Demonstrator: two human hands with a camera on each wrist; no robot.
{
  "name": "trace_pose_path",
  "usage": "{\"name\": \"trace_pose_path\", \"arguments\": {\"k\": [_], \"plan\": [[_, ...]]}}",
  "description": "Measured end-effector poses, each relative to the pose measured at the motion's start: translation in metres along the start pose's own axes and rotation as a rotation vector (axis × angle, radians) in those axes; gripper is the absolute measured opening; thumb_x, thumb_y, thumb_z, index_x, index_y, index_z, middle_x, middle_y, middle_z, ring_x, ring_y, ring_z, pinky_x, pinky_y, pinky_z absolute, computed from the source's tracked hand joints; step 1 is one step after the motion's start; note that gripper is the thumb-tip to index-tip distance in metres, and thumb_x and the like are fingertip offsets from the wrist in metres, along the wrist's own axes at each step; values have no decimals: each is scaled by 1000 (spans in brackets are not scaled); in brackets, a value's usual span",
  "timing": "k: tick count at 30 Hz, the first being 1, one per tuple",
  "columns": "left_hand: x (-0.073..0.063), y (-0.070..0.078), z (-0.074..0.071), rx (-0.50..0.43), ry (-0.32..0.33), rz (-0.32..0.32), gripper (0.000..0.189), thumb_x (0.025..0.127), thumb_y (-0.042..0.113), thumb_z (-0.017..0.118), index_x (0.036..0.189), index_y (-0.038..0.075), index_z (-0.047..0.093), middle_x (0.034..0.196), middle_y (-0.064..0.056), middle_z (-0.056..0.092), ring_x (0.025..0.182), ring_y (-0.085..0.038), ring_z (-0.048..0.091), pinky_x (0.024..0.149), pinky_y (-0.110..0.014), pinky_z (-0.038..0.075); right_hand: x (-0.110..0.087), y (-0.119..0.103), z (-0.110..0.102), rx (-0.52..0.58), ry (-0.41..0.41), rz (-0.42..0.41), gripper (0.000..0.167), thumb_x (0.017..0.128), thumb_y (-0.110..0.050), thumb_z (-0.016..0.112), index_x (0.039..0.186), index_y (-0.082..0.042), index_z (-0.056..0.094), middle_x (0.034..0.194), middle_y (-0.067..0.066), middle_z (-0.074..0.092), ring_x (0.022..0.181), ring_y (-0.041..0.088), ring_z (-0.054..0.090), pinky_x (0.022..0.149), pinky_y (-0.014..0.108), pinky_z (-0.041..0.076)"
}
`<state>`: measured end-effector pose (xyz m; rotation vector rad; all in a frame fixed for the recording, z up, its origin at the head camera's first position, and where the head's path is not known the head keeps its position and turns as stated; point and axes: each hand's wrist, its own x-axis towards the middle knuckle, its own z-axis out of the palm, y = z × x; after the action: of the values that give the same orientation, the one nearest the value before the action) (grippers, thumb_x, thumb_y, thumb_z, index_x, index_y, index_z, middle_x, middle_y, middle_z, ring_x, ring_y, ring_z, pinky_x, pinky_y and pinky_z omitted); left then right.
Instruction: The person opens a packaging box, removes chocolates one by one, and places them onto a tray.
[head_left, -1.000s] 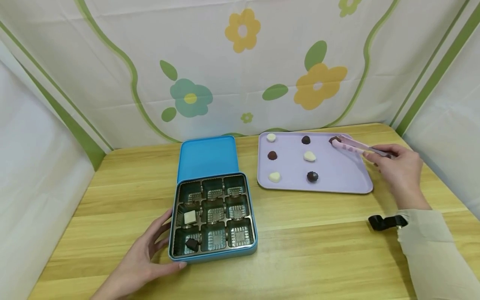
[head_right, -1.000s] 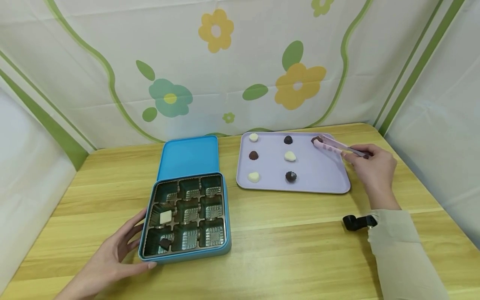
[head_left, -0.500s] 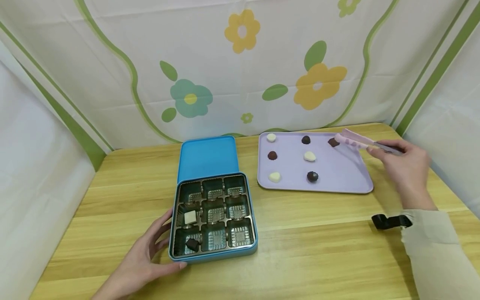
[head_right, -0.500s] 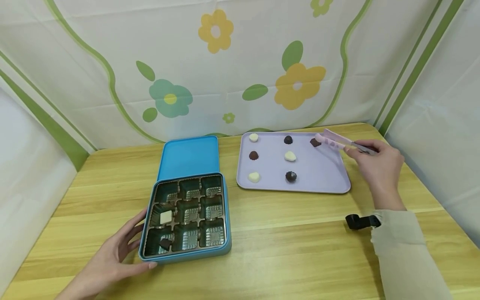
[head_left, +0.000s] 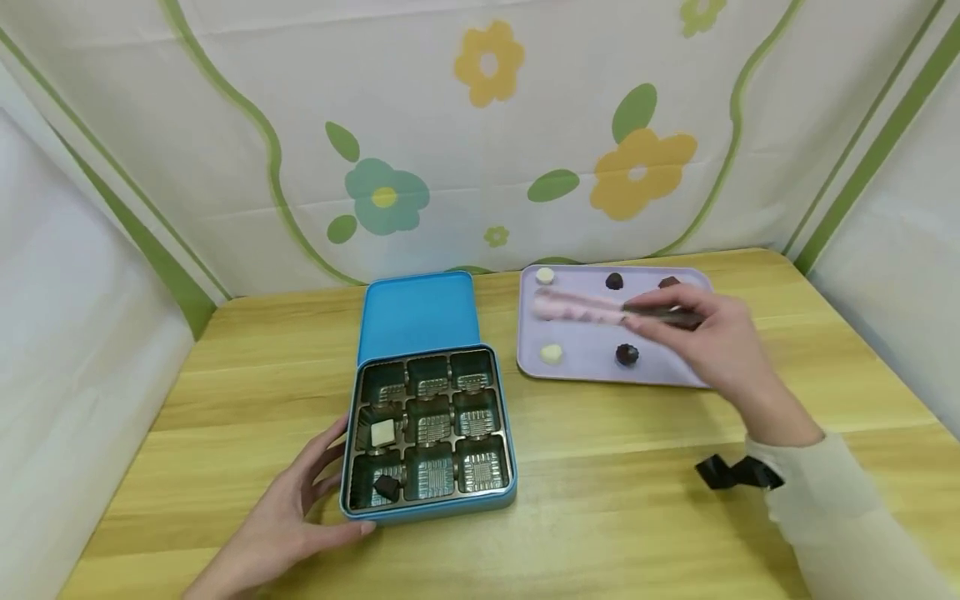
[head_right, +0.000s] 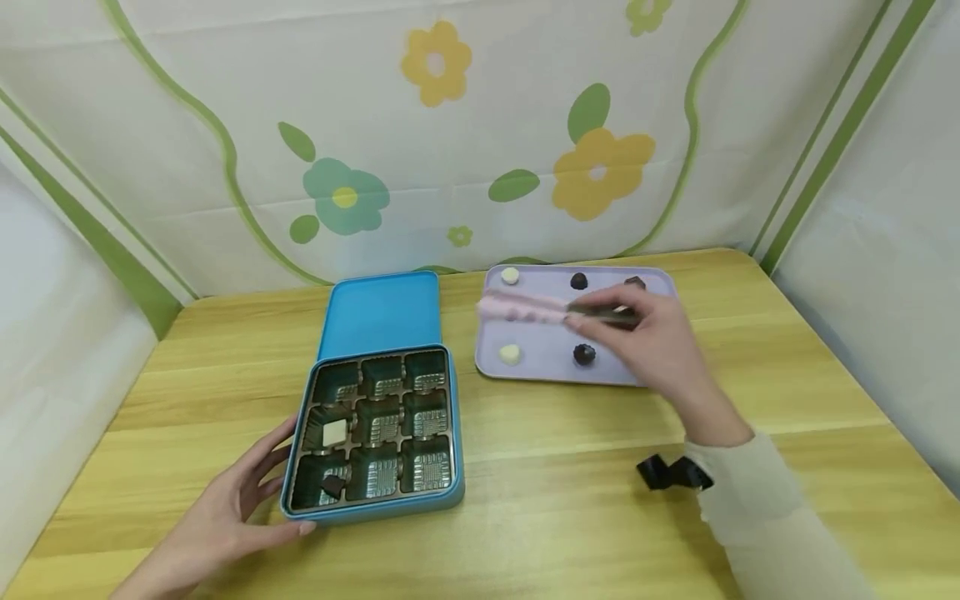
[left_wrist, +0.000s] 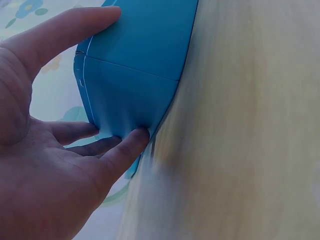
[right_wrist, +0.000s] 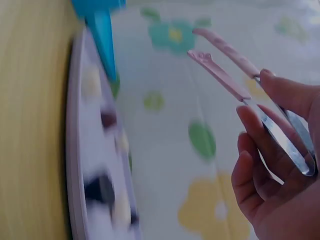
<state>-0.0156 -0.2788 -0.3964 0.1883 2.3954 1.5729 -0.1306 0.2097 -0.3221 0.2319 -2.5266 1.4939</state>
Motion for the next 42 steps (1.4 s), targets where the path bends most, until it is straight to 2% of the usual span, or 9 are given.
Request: {"name": "trace_pose_path", "arguments": {"k": [4,7,10,15,19,23,28,36,42], "plan": [[7,2,1,-12,-22,2,120,79,22,97,172,33,23,175,-14,30,156,-48,37,110,-9,41,-18,-28,38,19,-152,-176,23,88,-8,89,110,-15,84,95,-4,76,76,8,66,62,22,57],[8,3,1,-17,-17,-6,120,78,21,98,172,31,23,176,-14,29,157,-48,37,109,-9,41,-22,-45,68,12,-244,-313,25,86,-11,92,108,-20,84,96,-3,76,85,10,66,72,23,61],[6,3,-1,-15,-7,-9,122,78,20,98,173,28,22,176,-17,28,156,-50,37,109,-9,42,-22,-59,94,-12,-299,-422,25,84,-15,93,107,-20,84,94,-4,75,87,11,63,73,23,55],[7,2,-1,-27,-15,0,121,78,19,97,173,26,22,176,-18,27,156,-51,37,108,-8,42,-21,-75,126,-84,-342,-531,22,84,-17,93,103,-15,84,91,-5,77,89,13,59,68,24,49],[10,3,0,-29,-29,12,121,78,19,97,173,26,23,176,-17,27,156,-51,37,108,-9,42,-20,-88,138,-233,-367,-563,21,86,-24,92,103,-15,84,98,-5,80,95,12,63,73,22,52],[15,5,0,-18,-51,56,120,78,18,97,172,28,24,176,-17,28,155,-51,37,109,-9,42,-19,-98,143,-381,-391,-544,21,89,-30,89,105,-18,85,101,-7,80,94,10,60,69,19,49],[23,9,2,-24,-89,101,117,80,18,96,172,30,25,176,-15,29,155,-49,36,110,-10,42,-13,-109,146,-479,-422,-516,22,89,-33,89,105,-18,86,103,-6,81,96,13,62,68,23,50],[25,5,-1,-7,-94,55,117,82,19,95,172,35,23,175,-13,30,154,-44,38,108,-10,43,-4,-123,164,-565,-504,-463,17,91,-32,88,104,-21,85,101,-8,80,90,12,55,64,25,47],[31,-3,0,31,-96,50,118,83,18,94,173,33,19,176,-15,28,151,-41,40,106,-11,46,0,-141,167,-694,-550,-504,8,91,-28,85,98,-25,85,92,-12,76,85,12,52,57,23,45]]}}
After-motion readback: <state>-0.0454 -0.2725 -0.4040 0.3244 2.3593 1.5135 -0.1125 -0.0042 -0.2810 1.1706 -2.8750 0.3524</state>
